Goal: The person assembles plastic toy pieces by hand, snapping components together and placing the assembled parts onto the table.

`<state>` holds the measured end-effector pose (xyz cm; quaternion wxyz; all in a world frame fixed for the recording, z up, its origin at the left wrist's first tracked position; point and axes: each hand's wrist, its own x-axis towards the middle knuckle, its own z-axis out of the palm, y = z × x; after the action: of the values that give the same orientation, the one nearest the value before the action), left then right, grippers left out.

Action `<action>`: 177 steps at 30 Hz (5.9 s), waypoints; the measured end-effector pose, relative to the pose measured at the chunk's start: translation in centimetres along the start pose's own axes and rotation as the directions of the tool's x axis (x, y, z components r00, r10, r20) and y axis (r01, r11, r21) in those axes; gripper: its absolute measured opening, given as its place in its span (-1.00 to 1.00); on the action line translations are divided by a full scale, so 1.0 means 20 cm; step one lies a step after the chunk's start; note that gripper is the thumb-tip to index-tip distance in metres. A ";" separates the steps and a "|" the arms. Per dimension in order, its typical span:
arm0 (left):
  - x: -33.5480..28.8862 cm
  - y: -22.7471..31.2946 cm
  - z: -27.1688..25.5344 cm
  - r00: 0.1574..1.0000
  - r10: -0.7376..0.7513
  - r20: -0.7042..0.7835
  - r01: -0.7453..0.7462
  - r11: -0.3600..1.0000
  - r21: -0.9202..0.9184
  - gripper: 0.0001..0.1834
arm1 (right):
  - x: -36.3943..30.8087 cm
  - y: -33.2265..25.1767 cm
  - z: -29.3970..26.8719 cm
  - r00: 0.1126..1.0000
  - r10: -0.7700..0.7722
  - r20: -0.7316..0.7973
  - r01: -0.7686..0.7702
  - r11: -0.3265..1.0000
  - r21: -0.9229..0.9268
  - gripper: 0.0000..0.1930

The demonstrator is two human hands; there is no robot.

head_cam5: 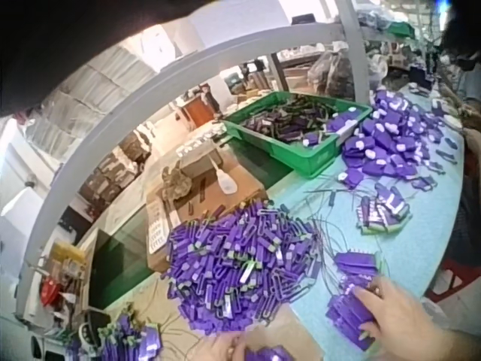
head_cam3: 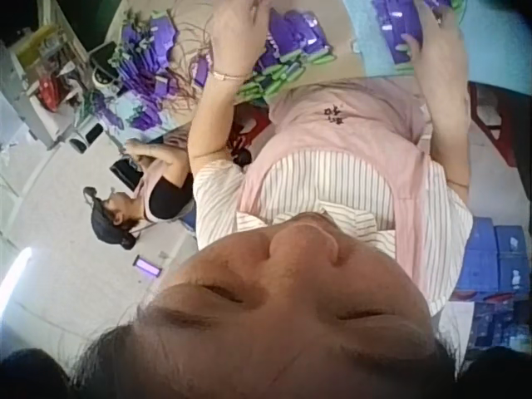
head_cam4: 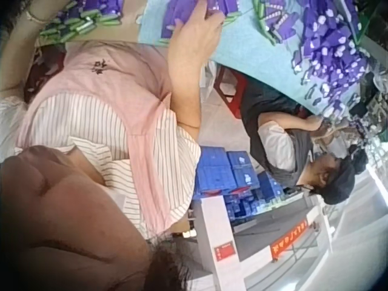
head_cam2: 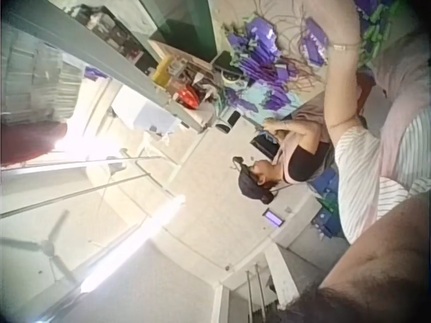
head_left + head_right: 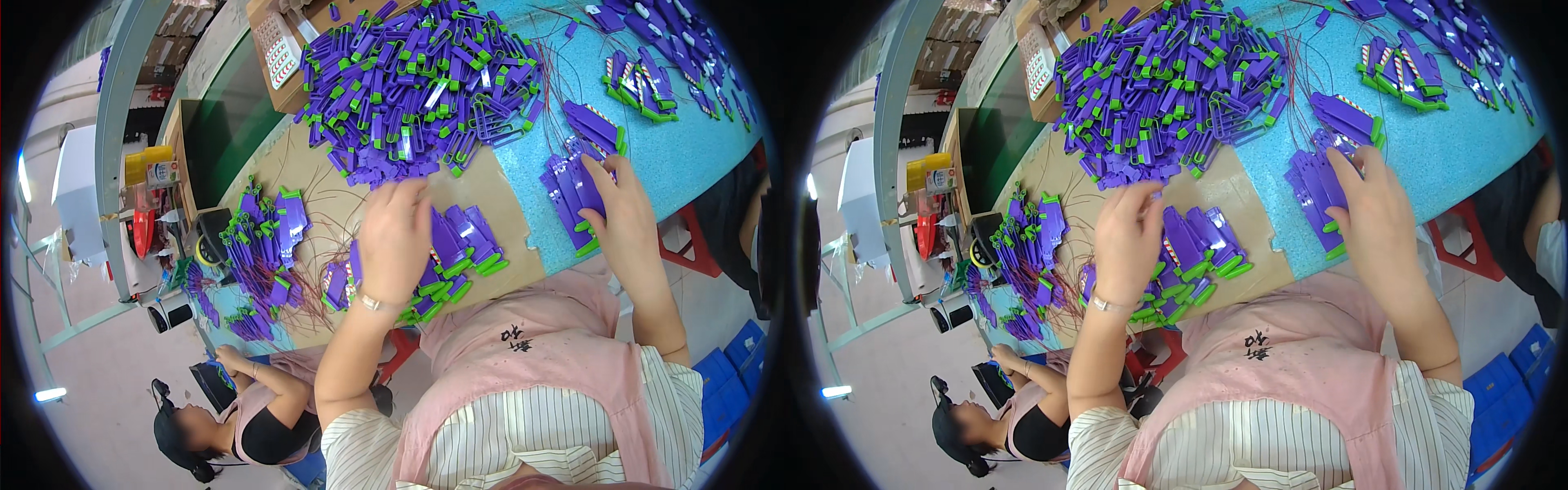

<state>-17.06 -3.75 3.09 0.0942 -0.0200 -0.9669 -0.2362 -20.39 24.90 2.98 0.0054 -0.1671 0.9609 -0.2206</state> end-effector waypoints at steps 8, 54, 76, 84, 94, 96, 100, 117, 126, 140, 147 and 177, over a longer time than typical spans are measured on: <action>0.27 0.00 0.24 0.996 0.069 0.048 -0.079 0.970 0.230 -0.84 | -0.01 -0.01 0.11 0.989 0.138 0.043 -0.140 0.827 0.544 -0.40; 0.10 -0.36 -0.11 0.967 0.189 0.172 -0.185 0.982 -0.038 -0.79 | 0.07 -0.32 0.21 0.869 -0.340 0.360 -0.146 0.517 0.843 -0.70; -0.13 0.17 -0.06 0.981 0.193 -0.019 -0.188 0.927 -0.325 -0.65 | 0.03 -0.40 0.24 0.942 -0.246 0.227 -0.051 0.564 0.824 -0.88; -0.11 0.22 0.01 0.969 0.014 0.247 0.122 0.843 -0.524 -0.86 | 0.01 -0.31 0.22 0.954 -0.260 0.147 0.059 0.646 0.761 -0.88; 0.05 0.13 0.18 0.967 0.202 0.153 -0.193 0.978 -0.075 -0.87 | 0.00 -0.06 0.09 0.989 -0.053 -0.137 0.075 0.984 0.163 -0.59; 0.14 0.10 0.20 0.981 0.184 0.063 -0.183 0.983 -0.028 -0.83 | -0.01 -0.04 0.10 0.994 -0.034 -0.101 0.039 0.998 0.050 -0.49; 0.28 0.08 0.27 0.992 0.124 0.014 -0.125 0.988 0.088 -0.77 | -0.01 -0.03 0.13 0.998 -0.038 -0.052 0.043 0.995 0.095 -0.47; -0.06 0.22 0.00 0.904 -0.262 0.339 0.396 0.210 -0.894 -0.69 | 0.03 -0.25 0.16 0.819 -0.278 0.502 -0.517 0.024 0.856 -0.78; -0.14 0.25 0.04 0.942 -0.265 0.208 0.312 0.451 -0.836 -0.56 | 0.03 -0.26 0.18 0.854 -0.246 0.458 -0.472 0.002 0.881 -0.76; -0.17 0.19 0.01 0.908 -0.168 0.383 0.397 0.634 -0.663 -0.90 | 0.03 -0.38 0.18 0.889 -0.358 0.284 -0.107 0.441 0.891 -0.34; 0.03 0.02 -0.07 0.969 -0.028 0.246 0.234 0.428 -0.873 -0.36 | 0.03 -0.27 0.17 0.870 -0.376 0.319 -0.076 0.537 0.840 -0.65; 0.20 -0.17 0.04 0.976 0.176 0.127 -0.196 0.966 0.170 -0.81 | -0.05 -0.28 0.16 0.736 -0.378 0.562 -0.472 0.309 0.826 -0.87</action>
<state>-21.43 -6.43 1.64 0.0634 -0.1153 -0.9820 -0.1357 -17.44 19.03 2.44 0.4572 -0.1661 0.5691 -0.6629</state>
